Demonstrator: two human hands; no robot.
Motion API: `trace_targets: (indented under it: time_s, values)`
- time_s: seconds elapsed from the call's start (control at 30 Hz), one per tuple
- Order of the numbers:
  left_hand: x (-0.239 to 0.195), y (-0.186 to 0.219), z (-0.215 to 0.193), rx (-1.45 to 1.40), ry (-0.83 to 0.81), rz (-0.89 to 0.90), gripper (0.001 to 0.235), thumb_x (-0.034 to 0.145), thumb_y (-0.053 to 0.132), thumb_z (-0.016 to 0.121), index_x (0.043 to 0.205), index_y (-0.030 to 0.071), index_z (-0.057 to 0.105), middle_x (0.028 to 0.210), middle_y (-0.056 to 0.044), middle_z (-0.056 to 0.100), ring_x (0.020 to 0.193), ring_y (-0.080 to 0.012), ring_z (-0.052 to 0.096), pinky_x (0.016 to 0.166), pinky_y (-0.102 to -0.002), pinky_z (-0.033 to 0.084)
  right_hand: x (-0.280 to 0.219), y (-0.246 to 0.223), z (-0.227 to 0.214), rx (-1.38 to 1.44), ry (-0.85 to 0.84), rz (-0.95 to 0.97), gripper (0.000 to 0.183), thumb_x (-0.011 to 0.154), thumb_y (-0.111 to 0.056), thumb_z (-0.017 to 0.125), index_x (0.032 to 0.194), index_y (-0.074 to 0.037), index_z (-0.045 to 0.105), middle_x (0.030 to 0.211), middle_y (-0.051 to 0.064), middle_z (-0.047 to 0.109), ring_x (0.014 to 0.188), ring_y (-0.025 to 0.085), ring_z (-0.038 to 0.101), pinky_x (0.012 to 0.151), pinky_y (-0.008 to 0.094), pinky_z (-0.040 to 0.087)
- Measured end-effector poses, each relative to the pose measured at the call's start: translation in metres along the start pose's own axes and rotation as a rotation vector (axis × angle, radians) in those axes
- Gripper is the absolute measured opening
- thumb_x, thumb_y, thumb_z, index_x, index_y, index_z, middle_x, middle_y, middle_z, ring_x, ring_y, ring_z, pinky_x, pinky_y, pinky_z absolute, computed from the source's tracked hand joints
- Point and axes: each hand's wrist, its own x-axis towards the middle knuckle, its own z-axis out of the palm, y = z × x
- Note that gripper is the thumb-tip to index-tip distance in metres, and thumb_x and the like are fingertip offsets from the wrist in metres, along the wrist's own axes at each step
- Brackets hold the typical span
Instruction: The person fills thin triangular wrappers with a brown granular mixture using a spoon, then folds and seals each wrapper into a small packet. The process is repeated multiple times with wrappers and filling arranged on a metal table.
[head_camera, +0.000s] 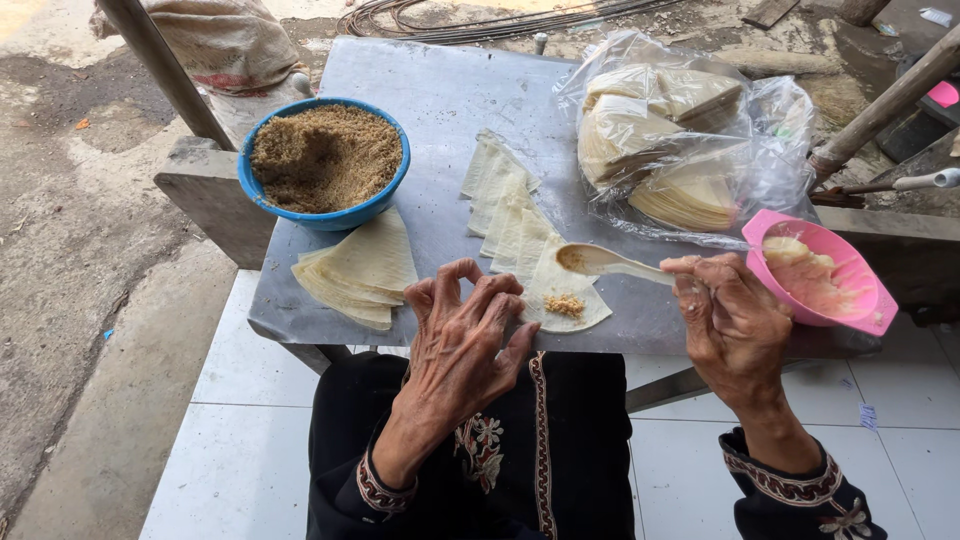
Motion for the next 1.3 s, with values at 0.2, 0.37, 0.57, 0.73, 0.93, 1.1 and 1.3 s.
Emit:
trace_targets:
  time_s: [0.2,0.37,0.57,0.73,0.93,1.1,1.3]
  values:
    - [-0.001,0.003,0.002,0.036,0.043,-0.038,0.027,0.080,0.032,0.080,0.091,0.008,0.073,0.115,0.001,0.065,0.120,-0.0280,0.044,0.095,-0.051,0.026,0.077,-0.017,0.050,0.156,-0.034,-0.130,0.016,0.107,-0.006,0.065,0.121,-0.001,0.071,0.096,0.007,0.071,0.082,0.012,0.069,0.070,0.025,0.058]
    - [-0.004,0.003,0.001,0.028,0.048,-0.045,0.027,0.081,0.033,0.080,0.090,0.009,0.073,0.115,0.003,0.064,0.120,-0.0263,0.044,0.094,-0.053,0.025,0.141,-0.055,0.128,0.110,-0.139,-0.456,0.013,0.105,-0.005,0.066,0.117,-0.004,0.072,0.098,0.011,0.072,0.081,0.015,0.067,0.070,0.025,0.059]
    - [-0.007,0.000,0.003,-0.006,0.071,-0.038,0.020,0.084,0.029,0.079,0.095,0.014,0.073,0.116,0.007,0.064,0.122,-0.0257,0.044,0.093,-0.052,0.026,0.137,-0.067,0.126,0.039,-0.318,-0.607,0.040,0.091,-0.019,0.071,0.128,-0.005,0.070,0.113,0.016,0.068,0.111,0.034,0.050,0.098,0.048,0.043]
    - [-0.006,0.001,0.001,0.011,0.040,-0.057,0.015,0.083,0.026,0.080,0.089,0.014,0.071,0.109,0.007,0.067,0.120,-0.0263,0.044,0.091,-0.053,0.024,0.095,-0.033,0.044,-0.210,-0.475,-0.320,0.016,0.102,-0.020,0.070,0.118,-0.015,0.073,0.105,0.001,0.073,0.104,0.017,0.058,0.105,0.040,0.044]
    - [-0.006,0.003,0.004,0.009,0.033,-0.048,0.008,0.085,0.019,0.077,0.092,0.016,0.074,0.111,0.008,0.070,0.123,-0.0254,0.045,0.095,-0.052,0.025,0.016,-0.011,0.001,-0.437,-0.421,-0.088,0.014,0.084,-0.017,0.074,0.097,-0.012,0.073,0.095,0.001,0.071,0.104,0.031,0.050,0.097,0.043,0.042]
    - [-0.003,0.007,0.006,-0.058,0.038,-0.064,0.025,0.088,0.027,0.078,0.101,0.008,0.071,0.117,-0.004,0.069,0.124,-0.0322,0.042,0.105,-0.047,0.033,-0.002,-0.001,0.009,-0.313,-0.399,-0.063,0.018,0.084,-0.020,0.075,0.100,-0.014,0.071,0.094,-0.004,0.071,0.108,0.026,0.052,0.103,0.046,0.037]
    - [0.002,0.010,0.001,0.016,-0.036,-0.115,0.040,0.082,0.029,0.079,0.113,0.007,0.067,0.106,-0.004,0.069,0.119,-0.0312,0.044,0.103,-0.051,0.031,-0.006,0.005,0.015,-0.284,-0.385,-0.009,0.016,0.084,-0.020,0.076,0.099,-0.018,0.073,0.103,-0.007,0.073,0.112,0.028,0.047,0.092,0.046,0.036]
